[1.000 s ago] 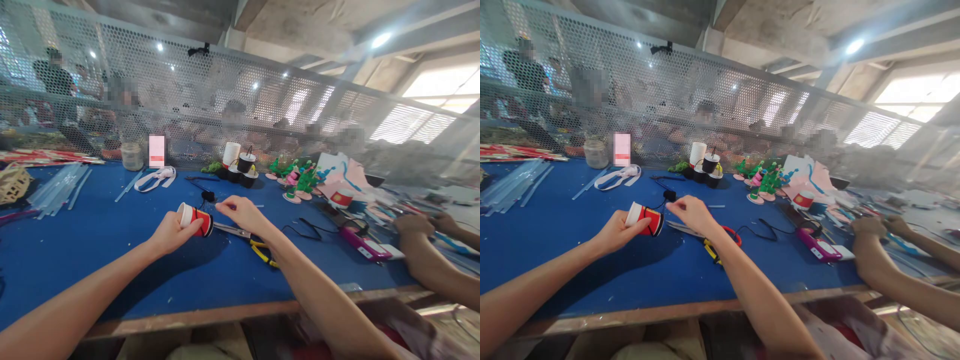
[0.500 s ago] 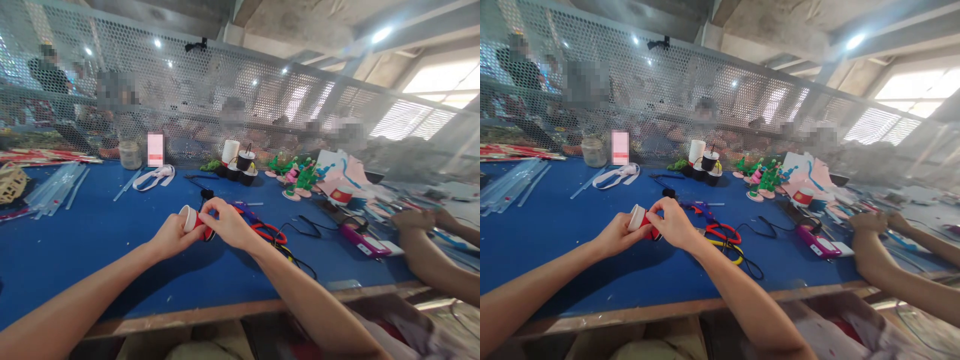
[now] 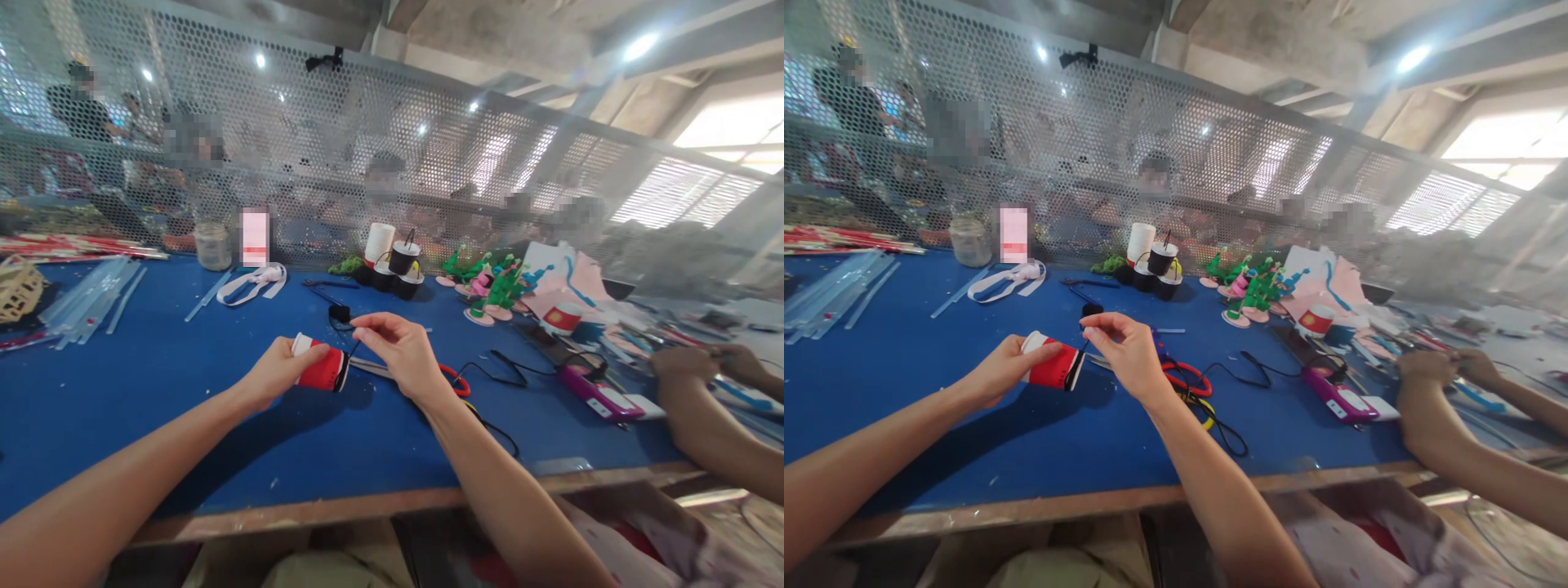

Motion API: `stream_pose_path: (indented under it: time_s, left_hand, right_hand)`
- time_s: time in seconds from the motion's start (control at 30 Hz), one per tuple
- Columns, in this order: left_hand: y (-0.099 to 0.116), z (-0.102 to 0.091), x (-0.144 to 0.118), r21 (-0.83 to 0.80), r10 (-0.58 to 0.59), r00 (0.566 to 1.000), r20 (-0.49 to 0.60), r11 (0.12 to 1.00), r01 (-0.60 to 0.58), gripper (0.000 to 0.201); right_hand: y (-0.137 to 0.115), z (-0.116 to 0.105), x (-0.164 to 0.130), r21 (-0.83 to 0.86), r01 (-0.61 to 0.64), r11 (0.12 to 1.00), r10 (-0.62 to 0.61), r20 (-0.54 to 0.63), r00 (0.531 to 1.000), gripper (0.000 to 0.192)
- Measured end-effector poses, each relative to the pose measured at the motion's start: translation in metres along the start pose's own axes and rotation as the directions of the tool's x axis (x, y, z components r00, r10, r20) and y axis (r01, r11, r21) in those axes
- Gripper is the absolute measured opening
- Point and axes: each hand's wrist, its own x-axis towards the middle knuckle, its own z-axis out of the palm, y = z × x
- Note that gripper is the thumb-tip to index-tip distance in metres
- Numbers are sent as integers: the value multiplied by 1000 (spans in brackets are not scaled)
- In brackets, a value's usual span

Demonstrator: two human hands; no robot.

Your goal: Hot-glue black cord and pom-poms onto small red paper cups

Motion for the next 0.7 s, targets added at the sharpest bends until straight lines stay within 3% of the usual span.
stream_pose_path:
  time_s: [0.17,0.7]
  left_hand:
    - [6,3,-3,13,-20,999,-26,1000,20,35]
    - [8,4,-3,90,-16,999,-51,996,21,38]
  right_hand:
    - [3,0,0,-10,54,998,-55,-27,998,14]
    - [-4,-1,-3,-81,69,994,-71,-23,997,12]
